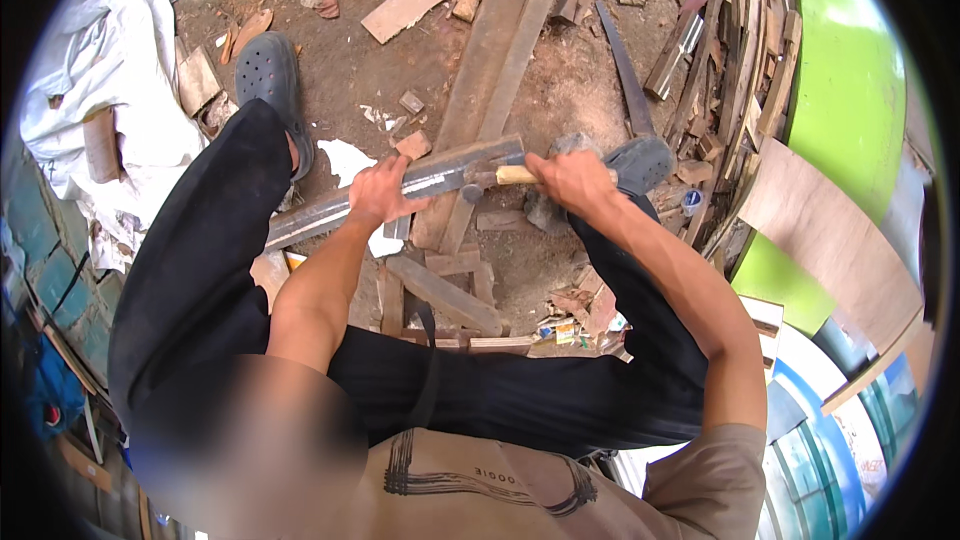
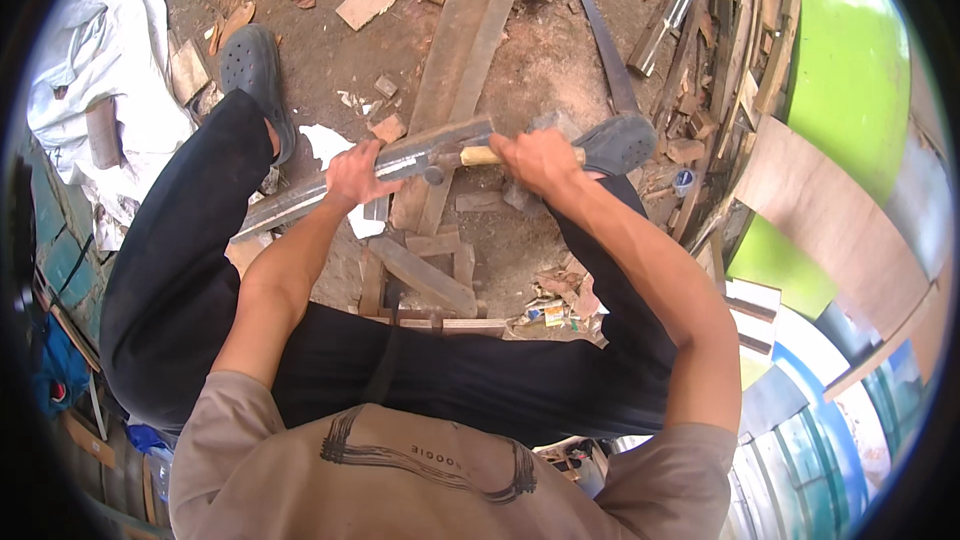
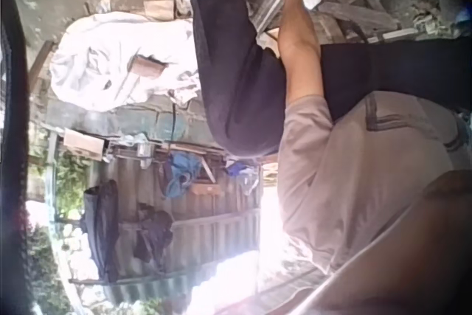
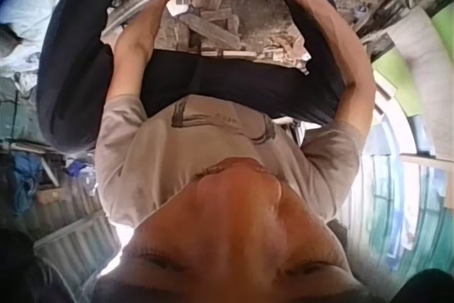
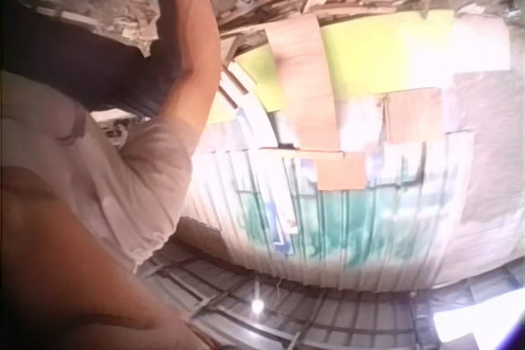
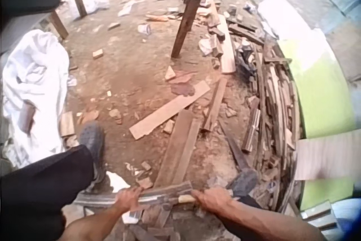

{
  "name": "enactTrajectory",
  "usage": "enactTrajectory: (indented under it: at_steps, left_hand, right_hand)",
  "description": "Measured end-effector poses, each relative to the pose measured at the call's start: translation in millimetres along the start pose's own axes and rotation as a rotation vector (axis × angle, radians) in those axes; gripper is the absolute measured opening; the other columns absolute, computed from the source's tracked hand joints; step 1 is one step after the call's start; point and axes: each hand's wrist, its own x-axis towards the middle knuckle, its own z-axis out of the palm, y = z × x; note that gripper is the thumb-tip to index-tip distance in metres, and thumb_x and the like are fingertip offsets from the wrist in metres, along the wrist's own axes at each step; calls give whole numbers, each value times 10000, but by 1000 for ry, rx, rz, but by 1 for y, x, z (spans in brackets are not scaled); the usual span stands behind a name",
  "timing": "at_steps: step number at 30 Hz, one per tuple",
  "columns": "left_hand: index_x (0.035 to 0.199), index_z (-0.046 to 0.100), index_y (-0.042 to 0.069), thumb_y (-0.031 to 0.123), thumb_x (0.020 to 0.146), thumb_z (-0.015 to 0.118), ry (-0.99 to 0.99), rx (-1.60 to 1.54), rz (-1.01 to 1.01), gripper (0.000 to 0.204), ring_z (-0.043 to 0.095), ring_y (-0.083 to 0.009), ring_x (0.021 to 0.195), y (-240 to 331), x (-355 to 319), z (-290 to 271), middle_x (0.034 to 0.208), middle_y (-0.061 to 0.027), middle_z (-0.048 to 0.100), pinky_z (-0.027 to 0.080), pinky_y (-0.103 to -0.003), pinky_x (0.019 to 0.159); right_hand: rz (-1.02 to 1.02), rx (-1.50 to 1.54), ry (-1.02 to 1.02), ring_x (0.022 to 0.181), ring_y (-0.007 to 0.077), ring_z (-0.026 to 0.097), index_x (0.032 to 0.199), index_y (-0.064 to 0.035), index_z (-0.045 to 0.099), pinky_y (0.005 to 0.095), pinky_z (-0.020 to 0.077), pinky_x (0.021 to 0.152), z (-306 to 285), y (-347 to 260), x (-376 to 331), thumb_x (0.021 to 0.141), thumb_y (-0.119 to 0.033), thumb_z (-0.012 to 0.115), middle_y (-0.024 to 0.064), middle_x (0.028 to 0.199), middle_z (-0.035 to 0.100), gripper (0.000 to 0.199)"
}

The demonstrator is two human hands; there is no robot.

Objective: The person sits on the ground and uses a hammer to tap a metal frame, then places it on a wooden structure. They pick up a wooden plank, inspect it, and use the hammer to break it into smaller pieces.

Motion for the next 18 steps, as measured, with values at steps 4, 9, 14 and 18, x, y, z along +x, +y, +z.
enactTrajectory:
  at_steps: [4, 9, 14, 18]
  left_hand:
    - [1302, 520, 163, 648, 670, 728, -17, 11, -1, 824, 645, -306, 1083, -2, 6, -1, 1199, -107, 629, 485, -451, 961]
    - [1299, 527, 158, 630, 663, 736, -3, -4, -3, 820, 646, -305, 1083, -2, 4, -3, 1204, -113, 633, 488, -454, 951]
    - [1306, 526, 157, 655, 681, 715, -17, -1, 6, 822, 643, -304, 1098, 0, 3, -7, 1224, -115, 625, 492, -443, 949]
    - [1313, 524, 153, 662, 684, 707, -4, 1, 17, 830, 638, -303, 1109, -1, 3, -7, 1215, -117, 628, 494, -441, 941]
  right_hand:
    - [57, 2, 14, 652, 330, 707, 970, -91, 589, 454, 543, 544, -6, -14, 5, 925, -163, 523, 136, 704, 695, 108]
    - [144, -88, 44, 593, 339, 682, 970, -105, 554, 451, 525, 508, 8, -30, 8, 942, -223, 564, 128, 628, 650, 122]
    - [81, -35, 76, 634, 342, 691, 963, -85, 552, 456, 531, 532, 13, -19, 0, 956, -339, 563, 147, 708, 673, 254]
    - [52, 29, 48, 648, 358, 687, 955, -80, 549, 465, 531, 539, 3, -20, -3, 949, -534, 528, 155, 707, 670, 455]
